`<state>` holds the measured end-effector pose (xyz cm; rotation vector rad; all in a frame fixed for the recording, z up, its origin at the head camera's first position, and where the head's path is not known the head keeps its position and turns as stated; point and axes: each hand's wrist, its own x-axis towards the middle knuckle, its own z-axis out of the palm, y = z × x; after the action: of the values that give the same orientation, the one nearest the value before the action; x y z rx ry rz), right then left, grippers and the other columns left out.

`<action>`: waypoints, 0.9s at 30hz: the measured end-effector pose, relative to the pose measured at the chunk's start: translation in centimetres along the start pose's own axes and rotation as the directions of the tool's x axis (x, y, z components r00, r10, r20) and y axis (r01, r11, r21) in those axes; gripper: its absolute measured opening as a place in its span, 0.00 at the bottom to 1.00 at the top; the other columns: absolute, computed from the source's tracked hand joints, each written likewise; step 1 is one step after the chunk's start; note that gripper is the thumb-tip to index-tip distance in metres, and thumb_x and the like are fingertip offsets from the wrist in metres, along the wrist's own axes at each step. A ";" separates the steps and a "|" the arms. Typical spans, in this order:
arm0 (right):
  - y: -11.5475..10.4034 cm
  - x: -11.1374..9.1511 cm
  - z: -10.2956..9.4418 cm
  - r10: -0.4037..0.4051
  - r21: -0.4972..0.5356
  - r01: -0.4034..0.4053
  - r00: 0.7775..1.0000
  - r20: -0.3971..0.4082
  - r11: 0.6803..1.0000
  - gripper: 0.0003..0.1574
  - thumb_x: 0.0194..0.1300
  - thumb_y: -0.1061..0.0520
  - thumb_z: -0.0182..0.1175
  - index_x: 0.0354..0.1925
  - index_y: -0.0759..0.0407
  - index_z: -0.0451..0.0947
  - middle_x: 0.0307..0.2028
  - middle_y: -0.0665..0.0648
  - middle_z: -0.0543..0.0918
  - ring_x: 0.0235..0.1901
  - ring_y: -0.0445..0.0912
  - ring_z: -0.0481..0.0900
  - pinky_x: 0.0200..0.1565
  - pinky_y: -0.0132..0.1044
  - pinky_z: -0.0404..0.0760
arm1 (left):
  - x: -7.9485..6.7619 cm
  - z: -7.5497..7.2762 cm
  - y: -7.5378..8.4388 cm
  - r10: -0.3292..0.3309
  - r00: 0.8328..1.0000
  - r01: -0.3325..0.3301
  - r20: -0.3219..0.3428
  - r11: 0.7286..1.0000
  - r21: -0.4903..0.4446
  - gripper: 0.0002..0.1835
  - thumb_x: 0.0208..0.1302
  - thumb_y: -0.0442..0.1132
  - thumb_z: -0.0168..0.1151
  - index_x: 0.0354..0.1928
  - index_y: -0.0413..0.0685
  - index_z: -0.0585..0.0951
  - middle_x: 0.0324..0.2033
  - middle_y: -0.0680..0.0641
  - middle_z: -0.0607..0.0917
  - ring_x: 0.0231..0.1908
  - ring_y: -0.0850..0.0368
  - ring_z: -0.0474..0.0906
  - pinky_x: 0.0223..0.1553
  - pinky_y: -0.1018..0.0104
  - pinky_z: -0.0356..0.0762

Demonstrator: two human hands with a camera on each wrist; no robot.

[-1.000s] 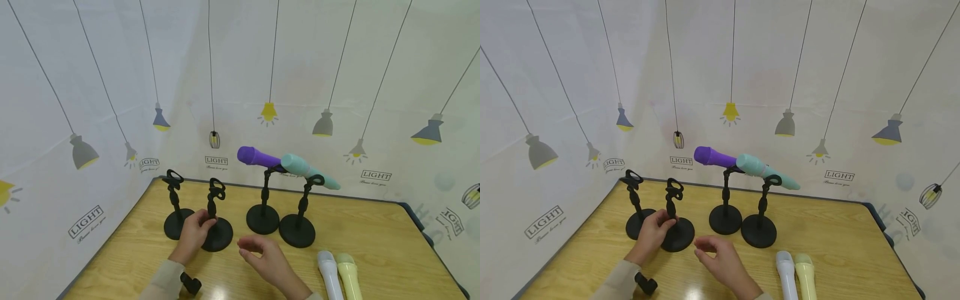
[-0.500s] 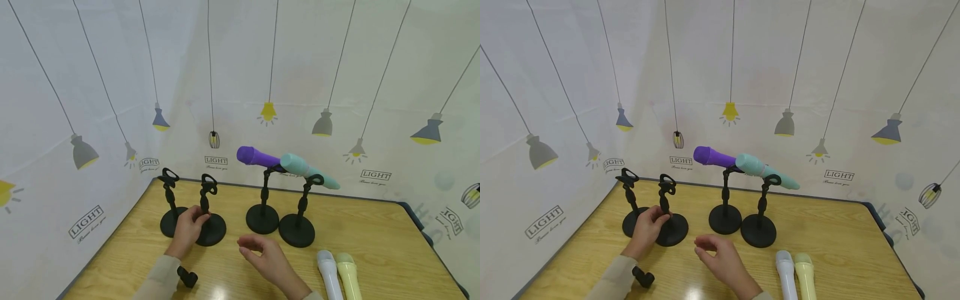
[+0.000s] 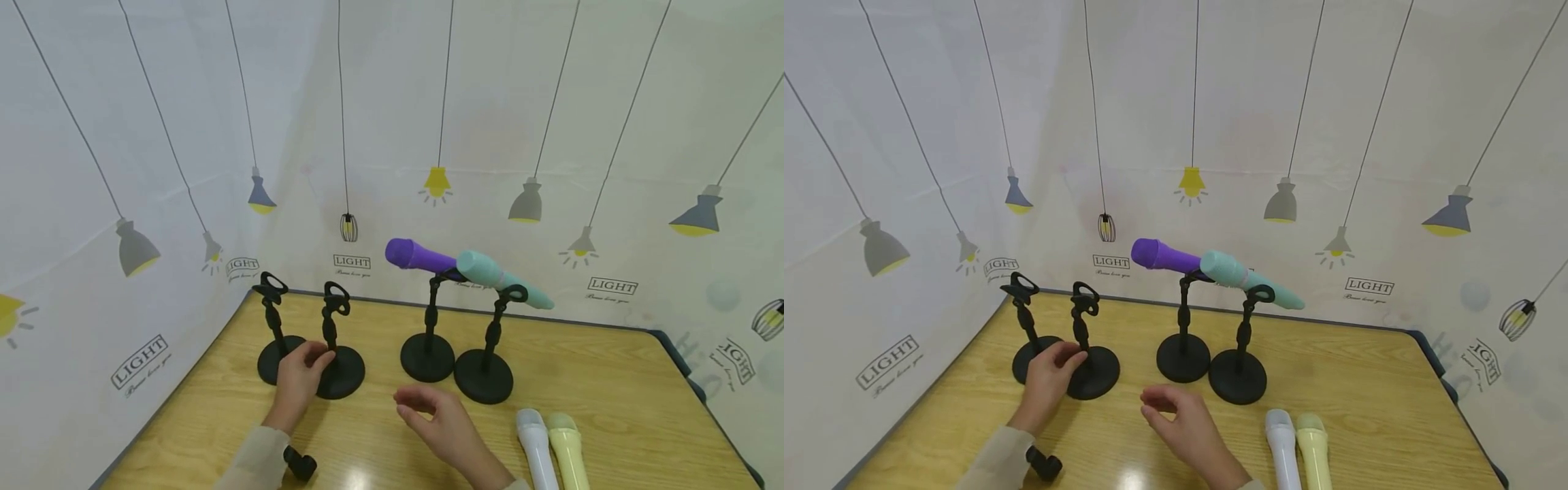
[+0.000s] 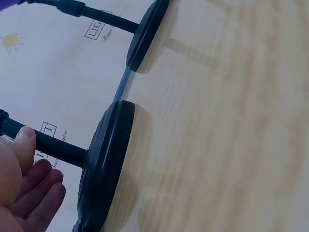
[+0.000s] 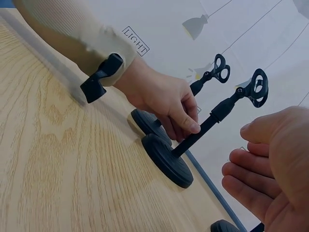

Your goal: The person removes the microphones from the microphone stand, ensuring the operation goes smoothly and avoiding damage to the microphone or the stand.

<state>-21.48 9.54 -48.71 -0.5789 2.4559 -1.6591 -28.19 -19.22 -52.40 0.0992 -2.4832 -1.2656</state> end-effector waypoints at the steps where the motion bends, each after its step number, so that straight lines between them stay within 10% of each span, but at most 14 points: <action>1: 0.0 -0.1 -0.1 0.000 0.002 0.000 1.000 -0.004 1.000 0.16 0.77 0.55 0.68 0.56 0.62 0.87 0.54 0.61 0.91 0.53 0.53 0.89 0.56 0.45 0.89 | -0.2 -0.1 0.0 0.005 1.000 -0.005 -0.014 1.000 0.015 0.08 0.73 0.42 0.73 0.45 0.45 0.88 0.42 0.46 0.92 0.41 0.53 0.87 0.44 0.62 0.85; 5: 0.2 -0.4 -0.3 0.015 0.007 -0.015 1.000 -0.021 1.000 0.17 0.77 0.54 0.68 0.57 0.62 0.87 0.54 0.61 0.91 0.53 0.53 0.90 0.56 0.44 0.89 | -1.2 -0.3 0.4 0.057 0.998 -0.056 -0.023 0.998 0.017 0.07 0.71 0.41 0.75 0.36 0.48 0.86 0.32 0.49 0.89 0.32 0.61 0.81 0.34 0.70 0.78; 11: 0.5 -0.6 -1.0 0.022 0.001 -0.022 0.998 -0.065 1.000 0.17 0.76 0.53 0.68 0.57 0.61 0.87 0.54 0.59 0.92 0.54 0.52 0.90 0.56 0.44 0.89 | -2.4 0.4 1.6 0.154 0.979 -0.143 0.133 0.986 -0.090 0.04 0.72 0.42 0.73 0.38 0.55 0.87 0.34 0.56 0.88 0.34 0.66 0.82 0.37 0.70 0.82; 27: 1.1 -1.3 -3.9 0.035 0.064 -0.019 0.965 -0.259 0.998 0.12 0.73 0.62 0.70 0.53 0.60 0.88 0.51 0.62 0.92 0.48 0.39 0.90 0.51 0.27 0.86 | -2.7 4.6 4.8 0.143 0.909 -0.015 0.392 0.950 -0.313 0.19 0.78 0.43 0.67 0.64 0.44 0.84 0.57 0.44 0.90 0.58 0.49 0.88 0.58 0.59 0.87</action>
<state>-21.74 13.74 -48.31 -0.3360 2.5613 -1.9008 -26.80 -12.21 -51.82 -0.3834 -2.5477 -1.7662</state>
